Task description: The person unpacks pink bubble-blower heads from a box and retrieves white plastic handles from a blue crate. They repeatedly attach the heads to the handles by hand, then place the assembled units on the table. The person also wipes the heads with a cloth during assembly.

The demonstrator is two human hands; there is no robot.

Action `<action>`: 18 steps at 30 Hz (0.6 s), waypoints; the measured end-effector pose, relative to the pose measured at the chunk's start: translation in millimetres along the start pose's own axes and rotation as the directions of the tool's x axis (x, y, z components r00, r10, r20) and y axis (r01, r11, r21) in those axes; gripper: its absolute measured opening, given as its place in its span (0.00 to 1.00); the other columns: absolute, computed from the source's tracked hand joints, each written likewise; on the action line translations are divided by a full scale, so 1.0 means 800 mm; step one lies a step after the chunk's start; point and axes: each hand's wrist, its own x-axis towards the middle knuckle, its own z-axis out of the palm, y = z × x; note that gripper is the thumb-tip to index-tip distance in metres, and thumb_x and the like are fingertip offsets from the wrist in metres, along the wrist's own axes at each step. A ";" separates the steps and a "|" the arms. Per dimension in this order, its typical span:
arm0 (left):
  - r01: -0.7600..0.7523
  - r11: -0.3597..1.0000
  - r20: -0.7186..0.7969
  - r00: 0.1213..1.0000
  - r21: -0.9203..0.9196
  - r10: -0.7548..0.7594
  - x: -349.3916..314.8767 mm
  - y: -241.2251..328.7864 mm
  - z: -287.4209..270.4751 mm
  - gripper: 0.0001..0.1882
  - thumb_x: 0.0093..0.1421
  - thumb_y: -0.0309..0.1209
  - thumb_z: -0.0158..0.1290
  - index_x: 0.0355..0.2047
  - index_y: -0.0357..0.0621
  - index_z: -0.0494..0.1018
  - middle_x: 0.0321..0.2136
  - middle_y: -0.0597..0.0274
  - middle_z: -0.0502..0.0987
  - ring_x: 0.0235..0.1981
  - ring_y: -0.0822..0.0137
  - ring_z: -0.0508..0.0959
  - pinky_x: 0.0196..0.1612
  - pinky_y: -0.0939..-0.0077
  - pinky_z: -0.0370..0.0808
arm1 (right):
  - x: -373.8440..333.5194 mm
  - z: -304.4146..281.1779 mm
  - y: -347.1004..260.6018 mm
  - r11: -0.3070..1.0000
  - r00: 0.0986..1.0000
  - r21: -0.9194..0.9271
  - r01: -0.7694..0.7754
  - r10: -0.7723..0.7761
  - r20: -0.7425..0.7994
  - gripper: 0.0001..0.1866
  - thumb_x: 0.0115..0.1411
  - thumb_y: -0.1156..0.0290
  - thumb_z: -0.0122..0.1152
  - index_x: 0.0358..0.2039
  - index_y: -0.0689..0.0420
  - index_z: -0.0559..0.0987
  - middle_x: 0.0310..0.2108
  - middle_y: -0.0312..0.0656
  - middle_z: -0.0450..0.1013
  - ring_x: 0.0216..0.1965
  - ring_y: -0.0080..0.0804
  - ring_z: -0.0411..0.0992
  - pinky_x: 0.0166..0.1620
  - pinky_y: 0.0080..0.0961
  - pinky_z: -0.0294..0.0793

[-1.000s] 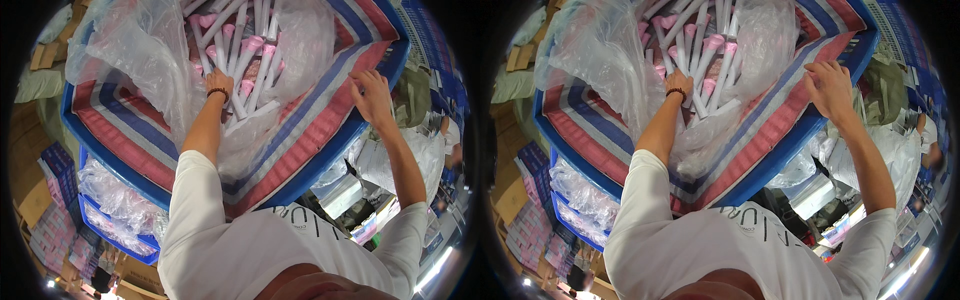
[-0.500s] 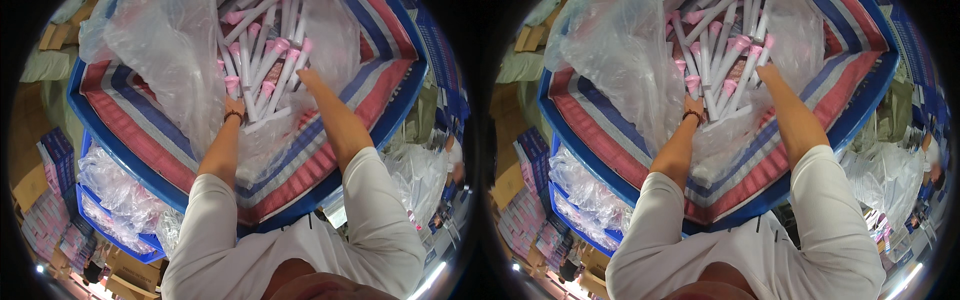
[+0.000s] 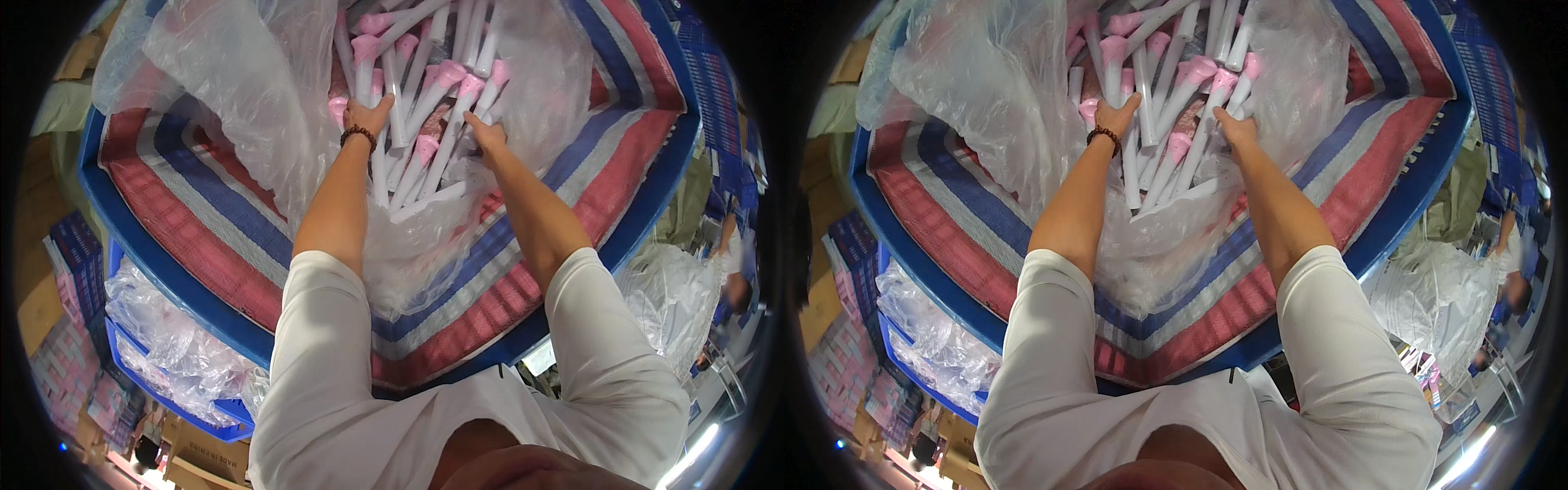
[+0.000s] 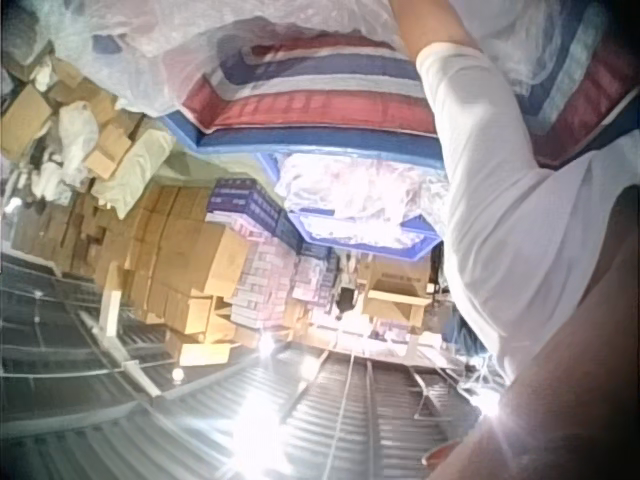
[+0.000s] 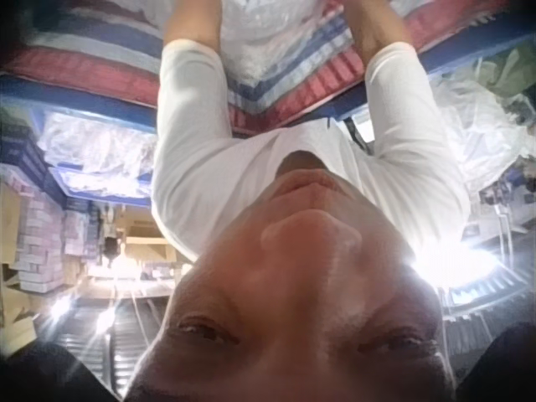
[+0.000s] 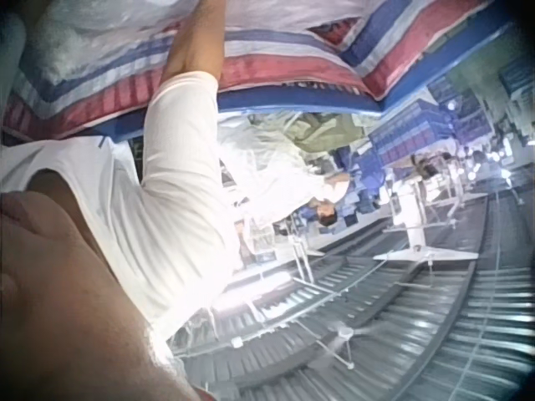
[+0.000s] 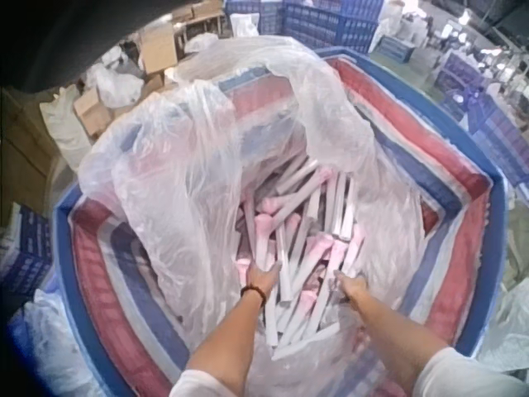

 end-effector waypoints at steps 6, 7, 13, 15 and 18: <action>0.072 0.988 0.053 0.996 -0.137 -0.066 -0.005 -0.032 0.007 0.55 0.38 0.56 0.65 0.55 0.24 0.60 0.52 0.37 0.68 0.55 0.49 0.69 0.58 0.65 0.64 | 0.030 0.011 0.042 0.876 0.962 0.429 -0.223 0.126 0.244 0.35 0.52 0.55 0.66 0.55 0.57 0.65 0.49 0.46 0.68 0.45 0.42 0.70 0.45 0.44 0.72; 0.133 0.963 0.182 0.979 -0.232 -0.091 -0.006 -0.034 0.009 0.53 0.38 0.56 0.65 0.54 0.25 0.63 0.51 0.38 0.69 0.53 0.50 0.70 0.57 0.66 0.65 | 0.030 0.011 0.044 0.842 0.963 0.495 -0.216 0.101 0.250 0.37 0.51 0.54 0.66 0.58 0.55 0.63 0.52 0.45 0.67 0.49 0.43 0.68 0.47 0.45 0.71; 0.041 0.991 0.231 0.973 -0.127 -0.011 -0.015 -0.013 0.041 0.48 0.38 0.59 0.64 0.49 0.29 0.69 0.48 0.40 0.73 0.52 0.49 0.72 0.55 0.66 0.67 | -0.005 0.019 0.035 0.874 0.802 0.313 -0.371 0.132 0.582 0.39 0.52 0.37 0.57 0.57 0.51 0.67 0.51 0.45 0.69 0.53 0.45 0.65 0.54 0.51 0.62; 0.037 0.978 0.082 0.996 -0.206 -0.021 -0.018 -0.007 0.039 0.48 0.38 0.59 0.64 0.49 0.29 0.70 0.48 0.40 0.73 0.52 0.49 0.72 0.55 0.66 0.68 | -0.016 0.029 0.030 0.888 0.746 0.237 -0.394 0.158 0.647 0.48 0.50 0.28 0.50 0.62 0.50 0.61 0.61 0.45 0.60 0.59 0.48 0.60 0.57 0.57 0.56; 0.068 0.953 0.321 0.947 -0.296 0.032 -0.024 -0.012 0.025 0.45 0.47 0.56 0.61 0.52 0.26 0.66 0.47 0.45 0.73 0.47 0.57 0.75 0.51 0.68 0.69 | -0.028 0.044 0.026 0.902 0.702 0.214 -0.374 0.125 0.701 0.49 0.50 0.28 0.48 0.63 0.51 0.59 0.62 0.46 0.59 0.59 0.50 0.59 0.56 0.58 0.57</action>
